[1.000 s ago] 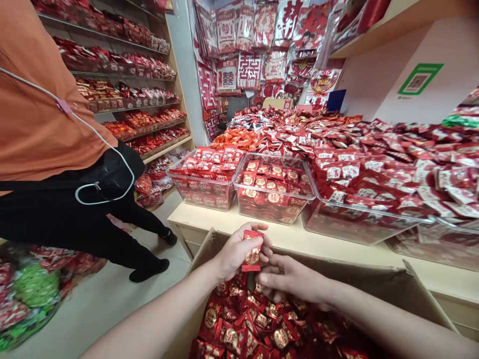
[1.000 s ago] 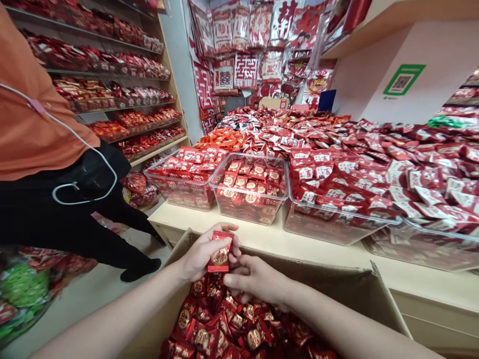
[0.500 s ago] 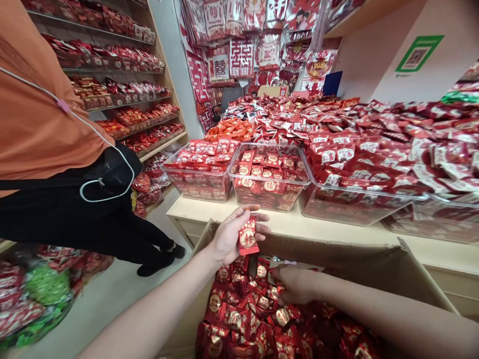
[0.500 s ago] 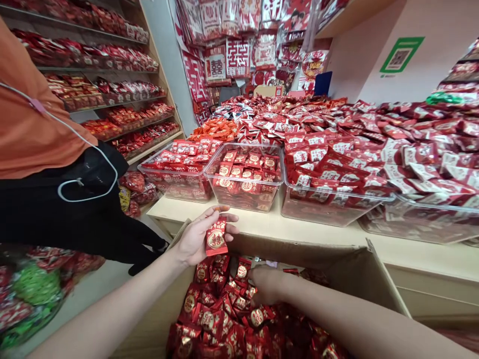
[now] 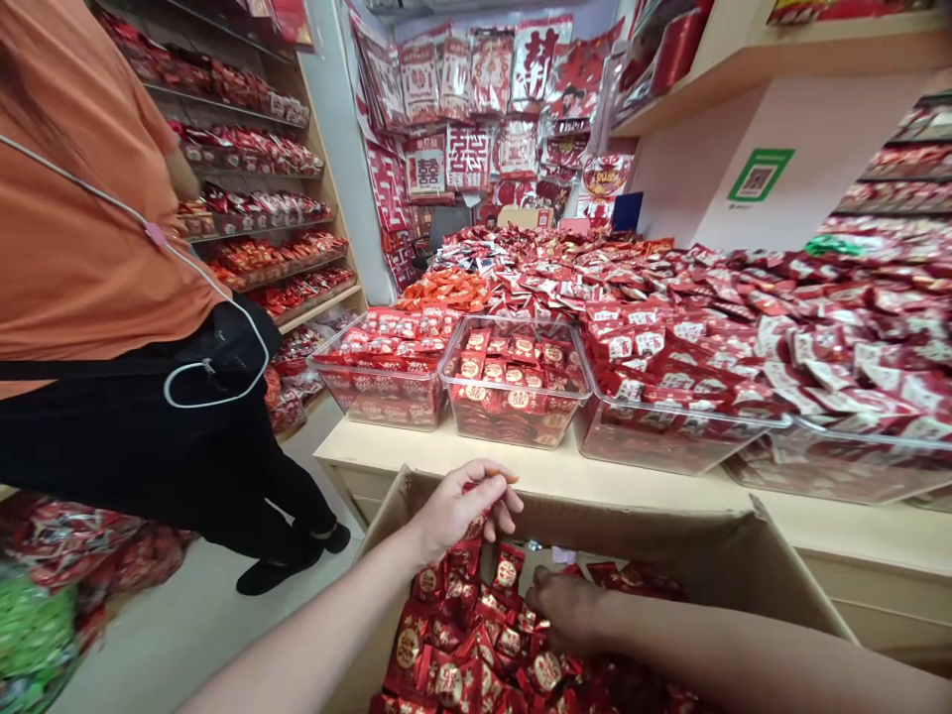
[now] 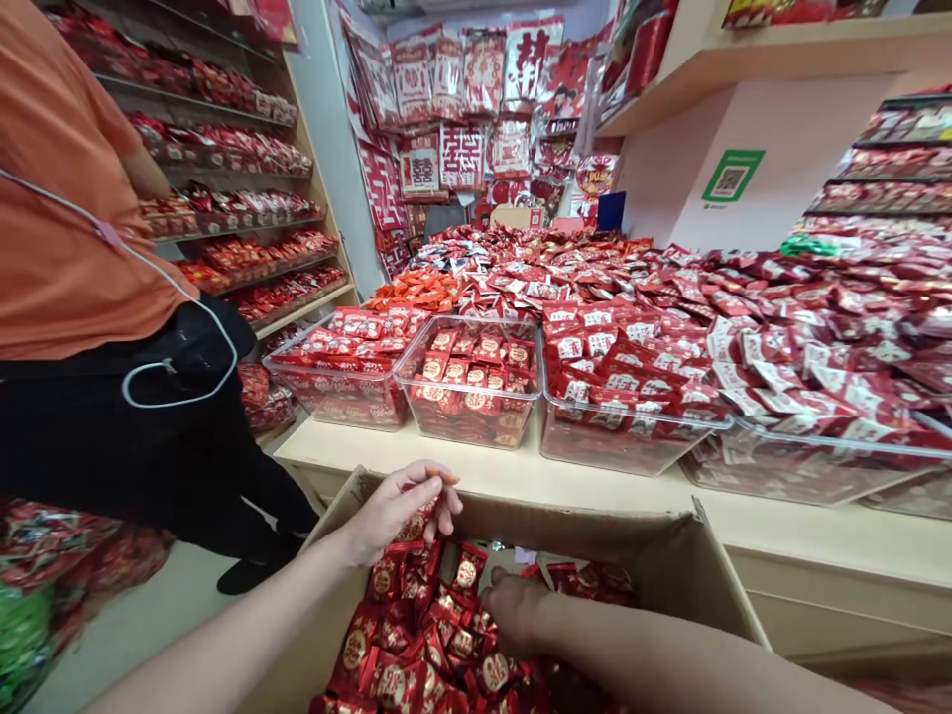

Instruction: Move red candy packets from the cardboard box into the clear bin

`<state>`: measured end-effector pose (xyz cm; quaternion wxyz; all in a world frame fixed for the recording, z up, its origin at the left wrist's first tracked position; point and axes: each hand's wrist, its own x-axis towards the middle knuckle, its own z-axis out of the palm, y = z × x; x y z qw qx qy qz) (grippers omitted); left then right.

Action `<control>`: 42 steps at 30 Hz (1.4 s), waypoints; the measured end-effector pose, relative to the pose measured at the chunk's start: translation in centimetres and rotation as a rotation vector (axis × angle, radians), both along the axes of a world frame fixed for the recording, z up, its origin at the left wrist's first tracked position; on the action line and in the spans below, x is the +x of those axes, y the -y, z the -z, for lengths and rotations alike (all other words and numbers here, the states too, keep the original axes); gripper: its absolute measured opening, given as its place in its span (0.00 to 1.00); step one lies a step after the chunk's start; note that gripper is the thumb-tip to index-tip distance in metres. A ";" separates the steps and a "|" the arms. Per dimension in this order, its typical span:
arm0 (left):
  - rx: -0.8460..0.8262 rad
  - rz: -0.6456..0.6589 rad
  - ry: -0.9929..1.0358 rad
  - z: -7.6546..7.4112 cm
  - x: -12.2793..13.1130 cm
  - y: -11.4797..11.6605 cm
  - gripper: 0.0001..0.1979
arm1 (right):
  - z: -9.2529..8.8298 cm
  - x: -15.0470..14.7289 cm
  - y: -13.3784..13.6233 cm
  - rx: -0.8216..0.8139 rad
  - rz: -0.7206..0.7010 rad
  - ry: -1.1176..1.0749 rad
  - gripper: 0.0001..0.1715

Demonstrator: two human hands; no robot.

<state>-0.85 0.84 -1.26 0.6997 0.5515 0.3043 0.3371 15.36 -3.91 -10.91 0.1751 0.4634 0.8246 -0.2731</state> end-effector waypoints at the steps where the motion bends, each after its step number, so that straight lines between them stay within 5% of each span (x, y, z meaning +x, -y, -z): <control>1: 0.008 0.010 -0.030 0.0 -0.1 0.0 0.11 | -0.9 -0.3 -0.2 0.025 -0.009 -0.009 0.16; 6: 0.159 -0.039 -0.174 -1.1 -1.5 -0.7 0.13 | -8.8 -0.8 -2.1 0.115 0.027 -0.286 0.12; 9: 0.362 -0.054 -0.262 -2.4 -1.9 -1.1 0.16 | -13.4 0.1 -3.0 -0.086 0.288 -0.946 0.11; 12: 0.421 -0.104 -0.284 -3.3 -0.9 -1.3 0.16 | -15.2 1.3 -3.6 -0.190 0.560 -1.252 0.09; 17: 0.200 -0.195 -0.237 -3.9 2.1 -2.3 0.14 | -14.4 2.8 -4.1 -0.353 0.808 -1.459 0.09; 24: 0.043 -0.199 -0.081 -3.2 3.5 -3.4 0.14 | -14.0 3.5 -4.5 -0.360 0.932 -1.584 0.09; 28: 0.020 -0.234 -0.056 -2.6 3.2 -2.8 0.17 | -13.1 3.0 -4.2 0.091 0.810 -1.427 0.09; 32: -0.068 -0.254 0.008 -2.5 2.7 -2.1 0.18 | -12.1 2.5 -3.5 0.565 0.438 -1.121 0.04; 35: -0.039 -0.314 0.030 -2.3 2.4 -2.0 0.18 | -11.7 2.1 -3.1 0.533 0.347 -1.054 0.11; 42: 0.142 -0.366 0.021 -1.7 2.4 -2.1 0.24 | -11.7 1.6 -3.7 0.196 0.671 -1.282 0.11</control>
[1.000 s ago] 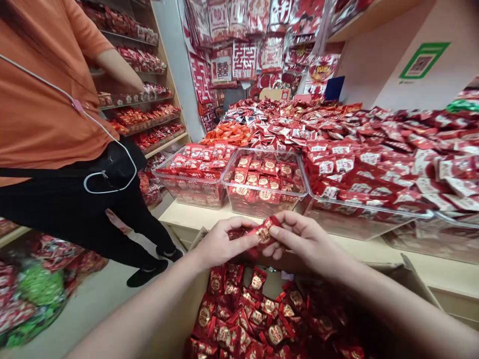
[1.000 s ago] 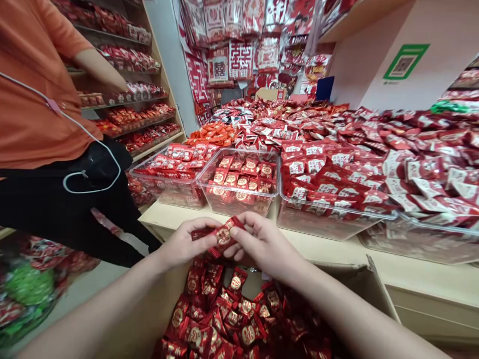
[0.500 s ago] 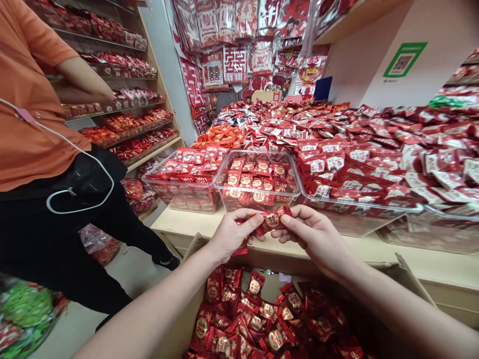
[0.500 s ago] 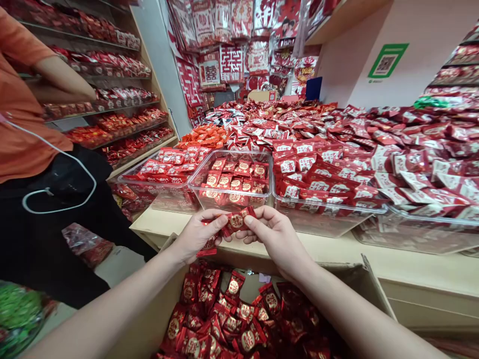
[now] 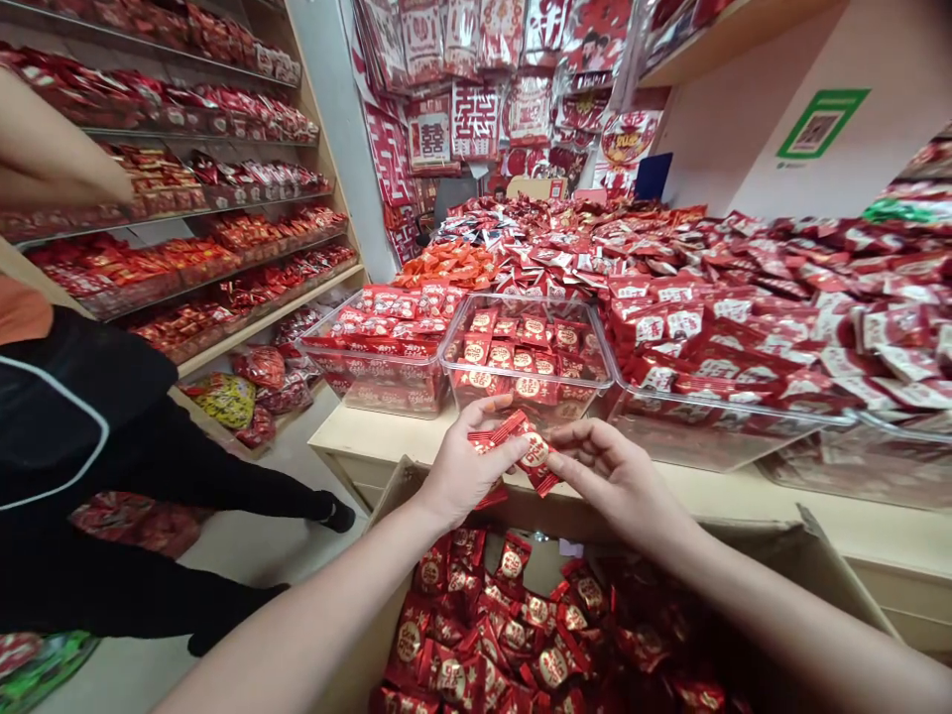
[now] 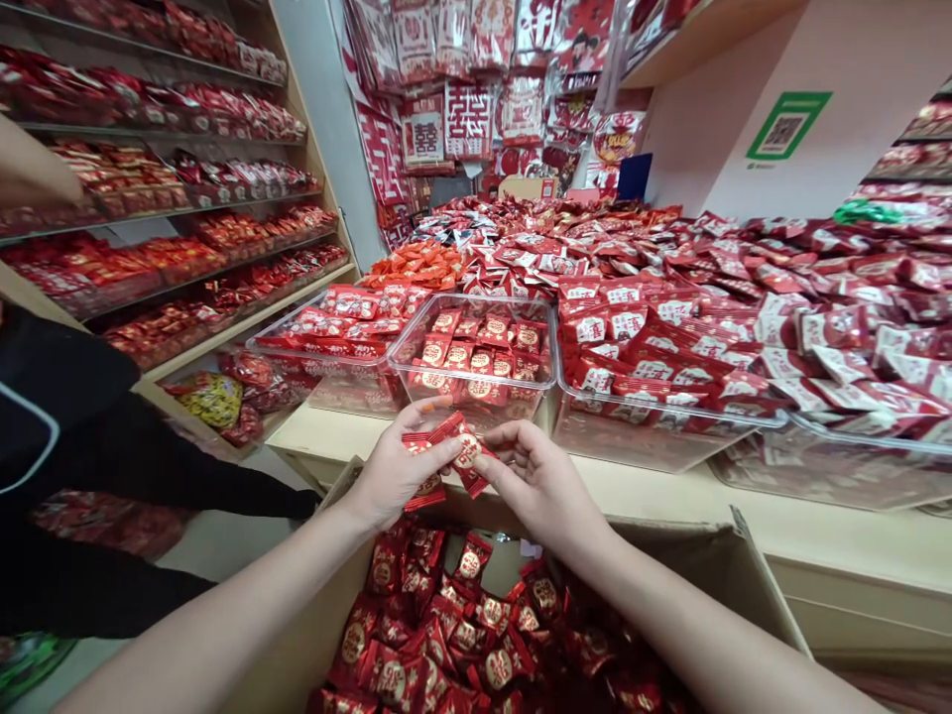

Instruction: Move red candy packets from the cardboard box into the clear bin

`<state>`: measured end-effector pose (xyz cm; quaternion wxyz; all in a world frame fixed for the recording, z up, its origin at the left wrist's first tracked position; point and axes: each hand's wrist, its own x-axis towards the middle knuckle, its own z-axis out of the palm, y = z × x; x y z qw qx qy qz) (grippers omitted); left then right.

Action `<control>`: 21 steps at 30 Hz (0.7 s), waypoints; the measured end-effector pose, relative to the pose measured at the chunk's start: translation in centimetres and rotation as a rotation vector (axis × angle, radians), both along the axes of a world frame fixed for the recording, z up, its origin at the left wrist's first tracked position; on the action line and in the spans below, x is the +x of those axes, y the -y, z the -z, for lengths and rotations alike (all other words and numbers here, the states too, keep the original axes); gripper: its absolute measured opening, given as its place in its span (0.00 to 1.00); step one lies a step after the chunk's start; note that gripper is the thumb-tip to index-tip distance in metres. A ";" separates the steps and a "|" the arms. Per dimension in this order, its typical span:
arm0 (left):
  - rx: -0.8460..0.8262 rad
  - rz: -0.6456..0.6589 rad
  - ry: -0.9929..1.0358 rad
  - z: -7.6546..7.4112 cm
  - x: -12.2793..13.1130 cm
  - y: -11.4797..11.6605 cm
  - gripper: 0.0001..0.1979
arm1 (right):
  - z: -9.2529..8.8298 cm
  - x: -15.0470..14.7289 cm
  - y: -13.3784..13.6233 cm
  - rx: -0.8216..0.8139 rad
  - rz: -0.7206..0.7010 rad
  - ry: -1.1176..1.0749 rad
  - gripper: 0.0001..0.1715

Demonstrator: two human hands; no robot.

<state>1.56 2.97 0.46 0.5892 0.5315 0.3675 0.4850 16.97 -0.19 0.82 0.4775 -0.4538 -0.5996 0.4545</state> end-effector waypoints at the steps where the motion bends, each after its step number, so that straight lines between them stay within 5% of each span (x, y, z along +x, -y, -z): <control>1: 0.004 0.006 -0.009 0.0 0.0 0.1 0.24 | 0.1 0.0 -0.1 -0.016 0.004 -0.001 0.11; 7: -0.020 0.079 -0.083 -0.1 -0.1 0.2 0.23 | 0.4 0.3 -0.4 -0.006 -0.007 0.065 0.10; 14: 0.056 0.249 -0.213 -0.3 -0.2 0.7 0.24 | -0.2 0.3 -0.1 0.227 -0.029 0.430 0.14; 21: -0.002 0.289 -0.240 -0.5 -0.2 0.7 0.26 | -0.5 0.8 -0.6 0.004 0.030 0.161 0.13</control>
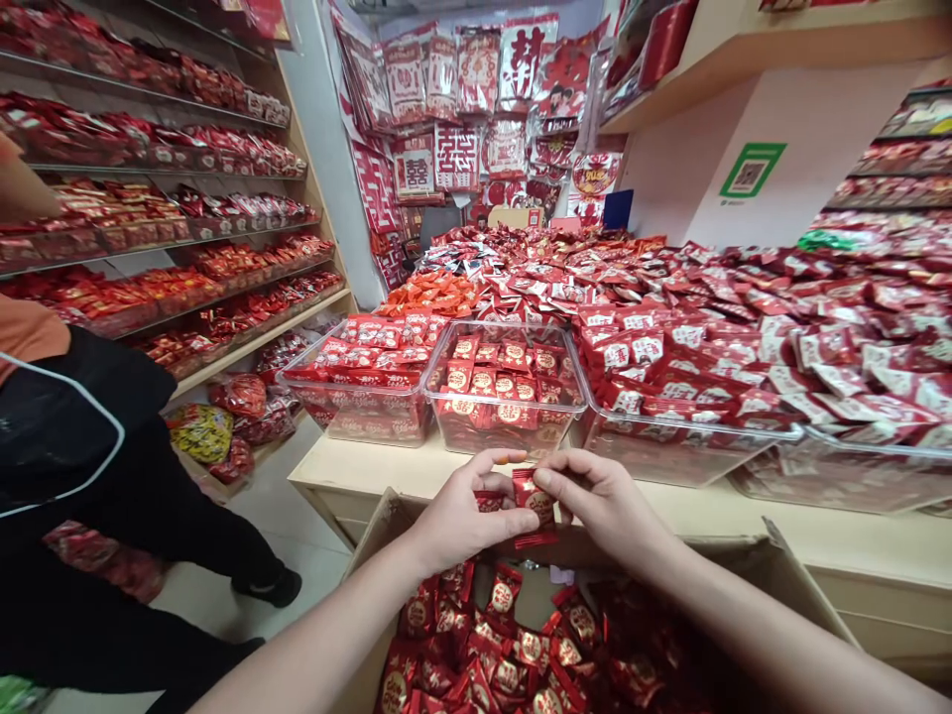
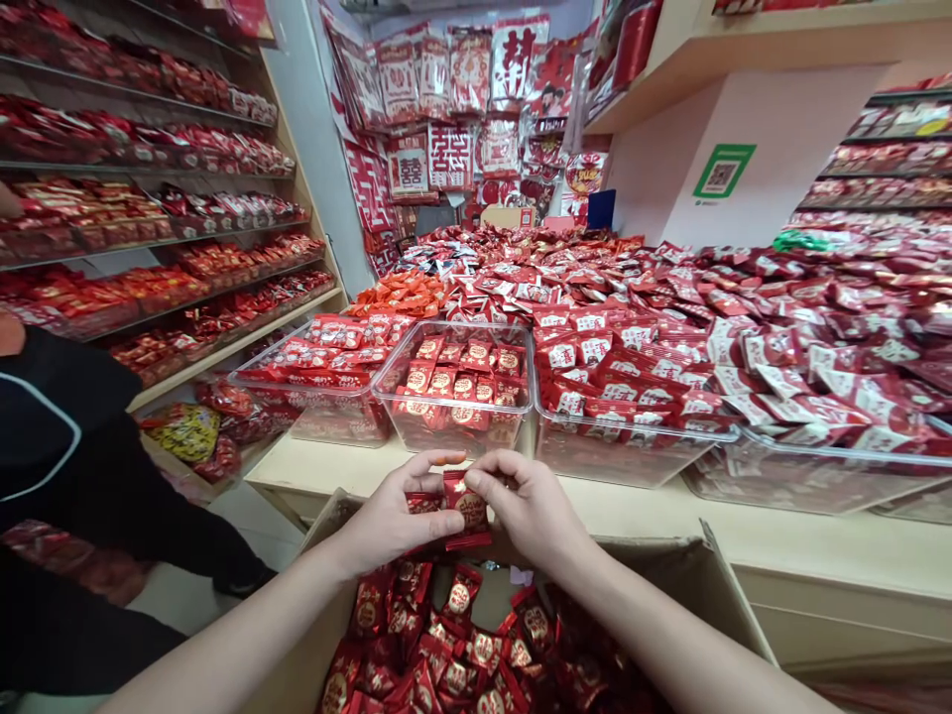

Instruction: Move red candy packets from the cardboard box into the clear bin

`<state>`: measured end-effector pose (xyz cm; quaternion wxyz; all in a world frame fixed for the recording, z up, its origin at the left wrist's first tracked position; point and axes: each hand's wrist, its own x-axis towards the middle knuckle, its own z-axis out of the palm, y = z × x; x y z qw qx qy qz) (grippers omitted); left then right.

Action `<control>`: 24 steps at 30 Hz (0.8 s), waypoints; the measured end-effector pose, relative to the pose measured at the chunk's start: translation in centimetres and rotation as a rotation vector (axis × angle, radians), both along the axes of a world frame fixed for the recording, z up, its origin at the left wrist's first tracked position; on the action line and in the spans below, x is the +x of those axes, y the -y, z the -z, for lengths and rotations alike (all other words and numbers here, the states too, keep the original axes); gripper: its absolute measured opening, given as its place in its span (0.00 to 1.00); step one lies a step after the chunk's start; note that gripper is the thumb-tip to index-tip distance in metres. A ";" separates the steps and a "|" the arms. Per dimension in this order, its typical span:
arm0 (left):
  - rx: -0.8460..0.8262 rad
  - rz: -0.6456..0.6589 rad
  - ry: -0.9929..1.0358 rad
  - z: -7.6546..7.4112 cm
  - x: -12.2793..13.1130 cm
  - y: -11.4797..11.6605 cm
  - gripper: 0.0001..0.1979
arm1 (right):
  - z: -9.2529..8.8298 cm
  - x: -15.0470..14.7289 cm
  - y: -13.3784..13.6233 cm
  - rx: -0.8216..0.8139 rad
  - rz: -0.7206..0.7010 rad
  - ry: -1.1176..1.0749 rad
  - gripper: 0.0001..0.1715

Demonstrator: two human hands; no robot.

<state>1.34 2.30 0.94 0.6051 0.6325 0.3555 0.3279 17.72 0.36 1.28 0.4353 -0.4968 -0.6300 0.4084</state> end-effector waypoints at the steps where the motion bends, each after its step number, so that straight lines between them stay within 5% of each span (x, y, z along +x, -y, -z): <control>1: 0.003 -0.025 -0.001 0.0 0.1 -0.1 0.25 | 0.0 0.1 -0.1 -0.044 0.034 -0.052 0.13; 6: -0.005 -0.122 0.027 0.1 0.7 -0.3 0.22 | 0.1 0.3 -0.6 -0.191 0.174 -0.326 0.16; 11: -0.011 -0.138 0.026 0.5 0.6 -0.5 0.21 | 0.2 0.4 -0.8 -0.360 0.132 -0.563 0.15; 24: -0.023 -0.178 0.100 1.0 0.3 -0.4 0.19 | -0.2 0.4 -0.6 -0.210 0.049 -0.245 0.13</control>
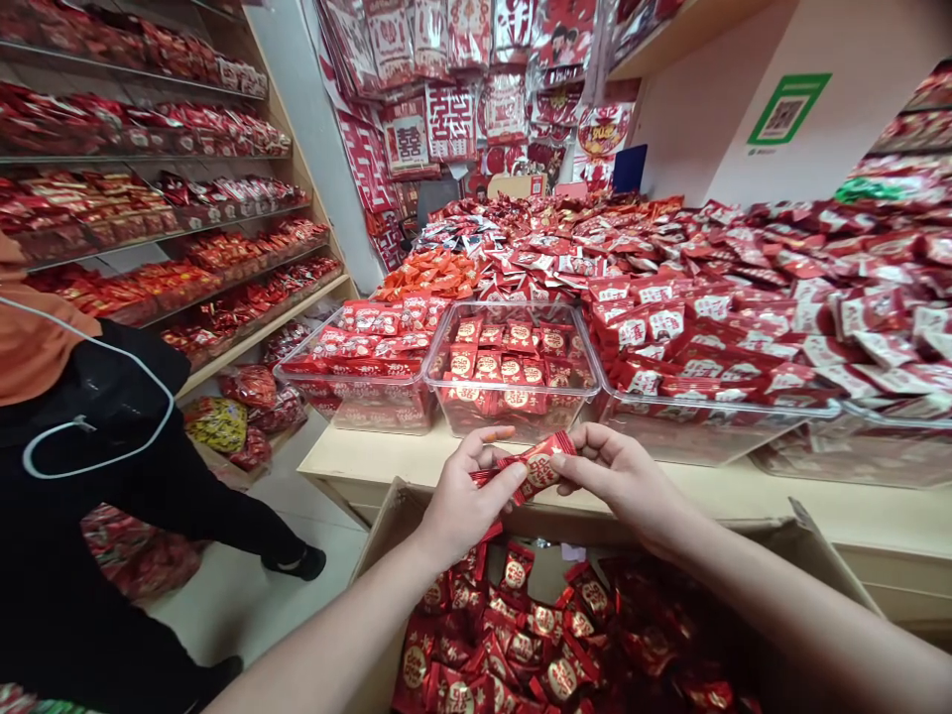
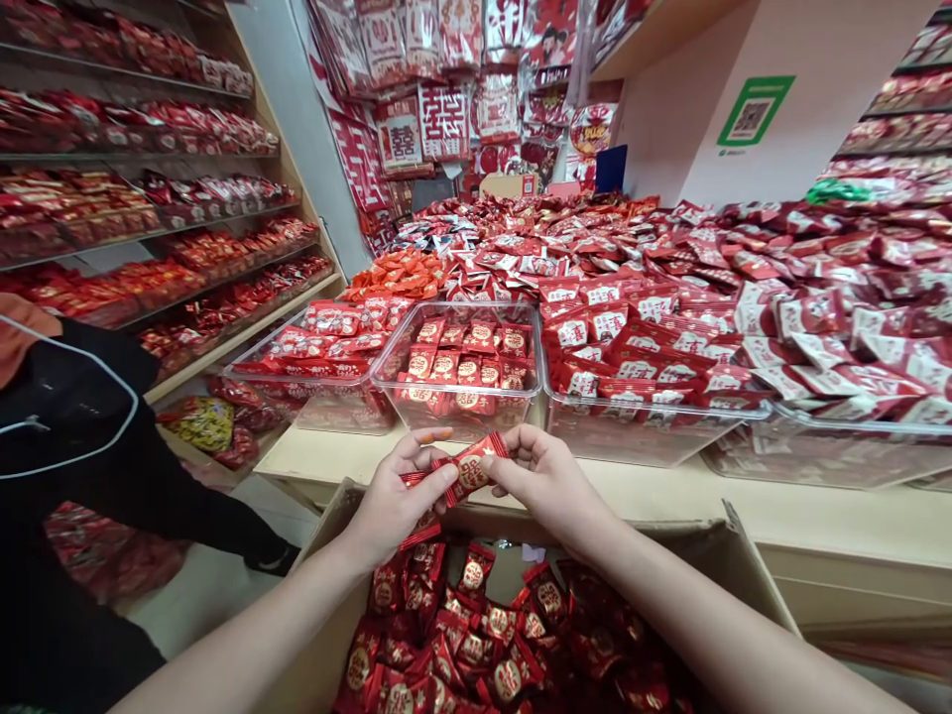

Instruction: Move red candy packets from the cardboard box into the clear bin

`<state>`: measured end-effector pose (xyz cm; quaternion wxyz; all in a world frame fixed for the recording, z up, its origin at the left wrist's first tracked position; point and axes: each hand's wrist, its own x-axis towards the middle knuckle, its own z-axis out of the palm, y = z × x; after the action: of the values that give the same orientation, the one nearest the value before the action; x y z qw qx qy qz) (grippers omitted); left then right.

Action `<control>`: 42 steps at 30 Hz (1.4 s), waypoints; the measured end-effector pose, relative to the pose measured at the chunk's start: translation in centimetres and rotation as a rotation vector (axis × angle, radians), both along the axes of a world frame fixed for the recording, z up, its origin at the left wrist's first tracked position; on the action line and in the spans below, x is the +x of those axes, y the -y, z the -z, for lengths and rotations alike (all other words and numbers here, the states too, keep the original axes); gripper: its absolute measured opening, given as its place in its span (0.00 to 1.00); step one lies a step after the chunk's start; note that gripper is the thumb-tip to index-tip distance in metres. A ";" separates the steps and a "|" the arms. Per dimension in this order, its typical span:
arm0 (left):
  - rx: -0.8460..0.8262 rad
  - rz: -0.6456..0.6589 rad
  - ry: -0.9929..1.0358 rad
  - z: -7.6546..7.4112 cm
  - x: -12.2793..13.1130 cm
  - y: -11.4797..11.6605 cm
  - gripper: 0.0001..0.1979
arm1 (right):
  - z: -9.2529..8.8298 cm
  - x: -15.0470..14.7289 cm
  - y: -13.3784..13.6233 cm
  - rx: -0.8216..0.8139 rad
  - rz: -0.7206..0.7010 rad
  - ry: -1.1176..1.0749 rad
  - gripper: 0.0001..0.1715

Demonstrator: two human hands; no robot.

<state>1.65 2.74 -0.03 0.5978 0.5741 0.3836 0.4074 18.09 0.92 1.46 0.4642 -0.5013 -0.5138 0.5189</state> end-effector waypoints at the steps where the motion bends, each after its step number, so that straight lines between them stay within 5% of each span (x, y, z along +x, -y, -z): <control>1: 0.008 -0.015 0.006 0.0 0.0 0.0 0.19 | 0.0 0.0 0.0 0.062 -0.009 0.067 0.13; 8: -0.148 -0.090 0.137 -0.6 -0.4 -0.6 0.18 | -0.3 0.5 1.1 0.723 -0.247 0.766 0.17; 13: -0.208 -0.140 0.235 -0.3 -0.7 -1.2 0.14 | -3.6 1.3 -0.5 0.986 0.047 1.087 0.12; 18: -0.193 -0.095 0.177 0.7 -1.0 -1.9 0.11 | -6.9 0.3 -6.7 0.774 0.054 1.557 0.13; 25: -0.162 -0.004 0.100 1.1 -1.2 -2.0 0.11 | -5.8 -0.7 -12.1 0.479 -0.227 1.758 0.11; 34: -0.149 0.038 0.072 1.3 -1.4 -2.1 0.12 | -7.8 -1.6 -13.3 0.209 -0.463 1.738 0.10; 39: -0.147 0.035 0.074 1.3 -1.6 -2.1 0.12 | -9.2 -1.9 -12.5 0.210 -0.394 1.715 0.10; 42: -0.150 0.040 0.092 1.2 -1.7 -2.1 0.11 | -10.5 -1.1 -9.7 0.349 -0.253 1.621 0.15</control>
<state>0.00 4.84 -1.27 0.6642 0.5159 0.3736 0.3913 16.97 10.64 12.01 -0.0395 -0.5786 -0.8137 -0.0410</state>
